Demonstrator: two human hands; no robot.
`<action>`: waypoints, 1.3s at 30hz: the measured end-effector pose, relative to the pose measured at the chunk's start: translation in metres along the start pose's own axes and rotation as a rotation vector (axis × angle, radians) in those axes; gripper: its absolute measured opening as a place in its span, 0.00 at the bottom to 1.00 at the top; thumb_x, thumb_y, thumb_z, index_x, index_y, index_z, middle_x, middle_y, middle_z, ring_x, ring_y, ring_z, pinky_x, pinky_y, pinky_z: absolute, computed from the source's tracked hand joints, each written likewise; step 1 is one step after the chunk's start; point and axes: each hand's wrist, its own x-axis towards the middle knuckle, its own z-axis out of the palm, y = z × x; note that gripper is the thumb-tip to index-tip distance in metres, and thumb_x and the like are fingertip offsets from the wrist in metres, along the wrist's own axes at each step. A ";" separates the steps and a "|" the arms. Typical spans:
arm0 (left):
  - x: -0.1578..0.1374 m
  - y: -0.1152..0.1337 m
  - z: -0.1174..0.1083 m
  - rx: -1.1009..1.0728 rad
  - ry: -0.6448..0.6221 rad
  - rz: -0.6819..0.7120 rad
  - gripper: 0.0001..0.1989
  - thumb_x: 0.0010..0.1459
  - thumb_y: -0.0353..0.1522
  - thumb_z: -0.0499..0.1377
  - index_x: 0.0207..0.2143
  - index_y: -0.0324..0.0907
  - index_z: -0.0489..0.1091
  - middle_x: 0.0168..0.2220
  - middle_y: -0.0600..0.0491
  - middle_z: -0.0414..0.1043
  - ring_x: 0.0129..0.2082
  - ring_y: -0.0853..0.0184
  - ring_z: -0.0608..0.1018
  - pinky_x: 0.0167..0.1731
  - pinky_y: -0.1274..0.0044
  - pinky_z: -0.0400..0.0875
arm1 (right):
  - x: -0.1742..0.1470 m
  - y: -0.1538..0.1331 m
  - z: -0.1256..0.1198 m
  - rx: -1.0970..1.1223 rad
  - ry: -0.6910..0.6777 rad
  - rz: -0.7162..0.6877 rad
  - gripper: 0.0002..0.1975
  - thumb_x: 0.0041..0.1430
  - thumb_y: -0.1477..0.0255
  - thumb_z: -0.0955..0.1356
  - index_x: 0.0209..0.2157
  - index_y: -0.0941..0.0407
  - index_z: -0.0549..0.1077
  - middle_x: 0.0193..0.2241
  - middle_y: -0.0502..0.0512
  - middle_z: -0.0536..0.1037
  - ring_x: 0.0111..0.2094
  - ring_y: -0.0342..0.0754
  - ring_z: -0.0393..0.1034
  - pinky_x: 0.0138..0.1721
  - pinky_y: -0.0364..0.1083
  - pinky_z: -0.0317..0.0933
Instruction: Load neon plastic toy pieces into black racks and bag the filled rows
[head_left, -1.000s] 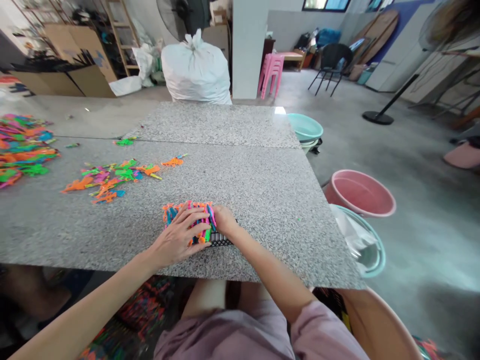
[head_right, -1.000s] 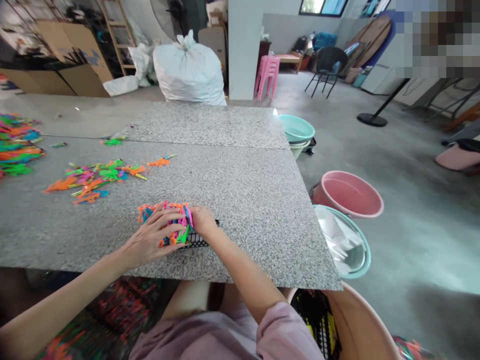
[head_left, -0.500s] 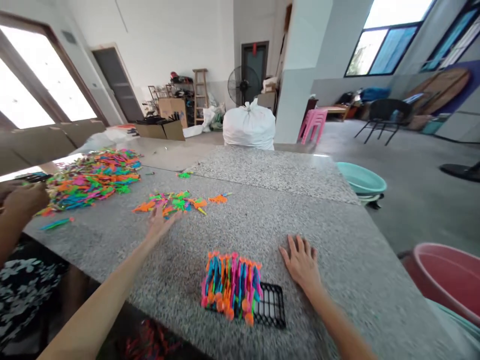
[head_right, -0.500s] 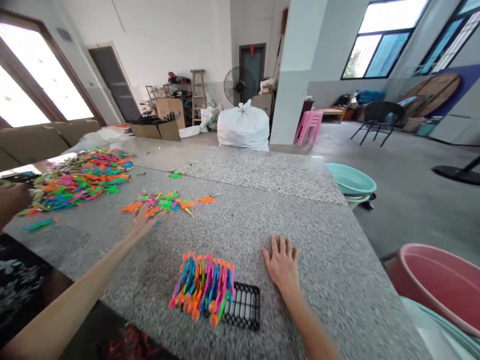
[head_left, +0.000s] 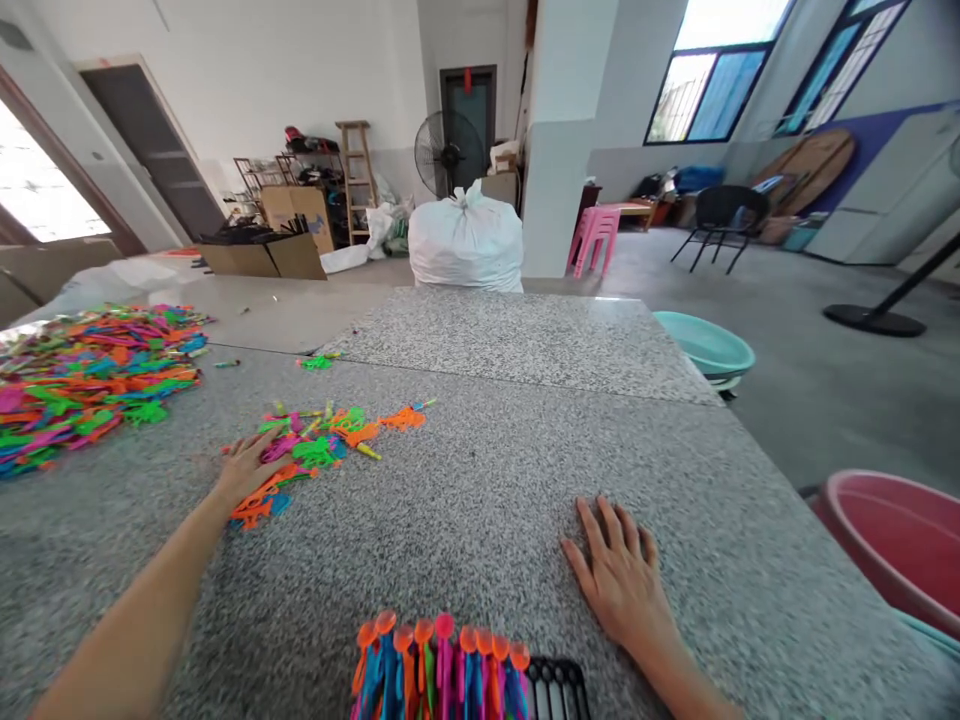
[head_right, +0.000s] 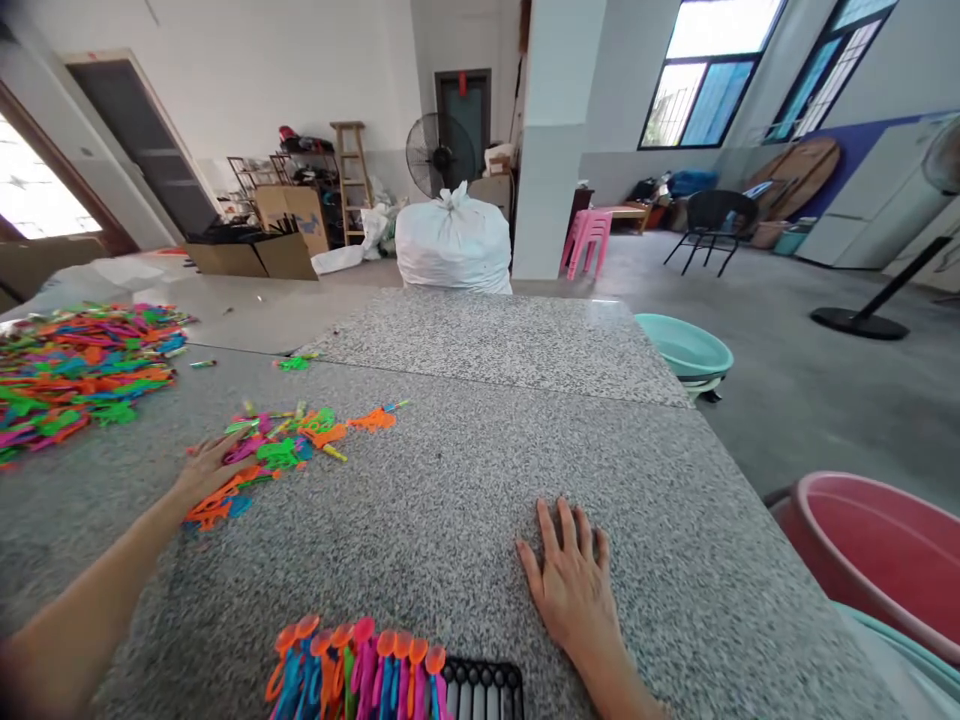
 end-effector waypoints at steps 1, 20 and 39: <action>-0.003 0.007 0.007 -0.007 -0.022 0.009 0.31 0.55 0.52 0.56 0.51 0.39 0.71 0.50 0.40 0.73 0.56 0.41 0.70 0.57 0.52 0.62 | 0.000 0.000 -0.001 0.001 -0.007 -0.001 0.31 0.69 0.55 0.55 0.67 0.54 0.62 0.66 0.64 0.62 0.67 0.64 0.52 0.64 0.65 0.48; -0.003 0.178 0.047 -0.068 -0.105 0.299 0.21 0.66 0.39 0.59 0.58 0.41 0.66 0.58 0.44 0.68 0.55 0.56 0.74 0.54 0.58 0.71 | 0.007 -0.013 -0.027 0.063 -0.078 0.034 0.29 0.69 0.58 0.58 0.64 0.60 0.65 0.65 0.67 0.63 0.67 0.63 0.52 0.64 0.62 0.47; 0.054 0.092 -0.036 0.197 -0.037 0.109 0.18 0.66 0.38 0.60 0.55 0.40 0.68 0.54 0.46 0.71 0.50 0.58 0.76 0.48 0.61 0.75 | 0.004 -0.006 -0.014 0.025 -0.017 0.015 0.27 0.69 0.59 0.59 0.61 0.59 0.67 0.63 0.66 0.65 0.65 0.62 0.53 0.63 0.62 0.48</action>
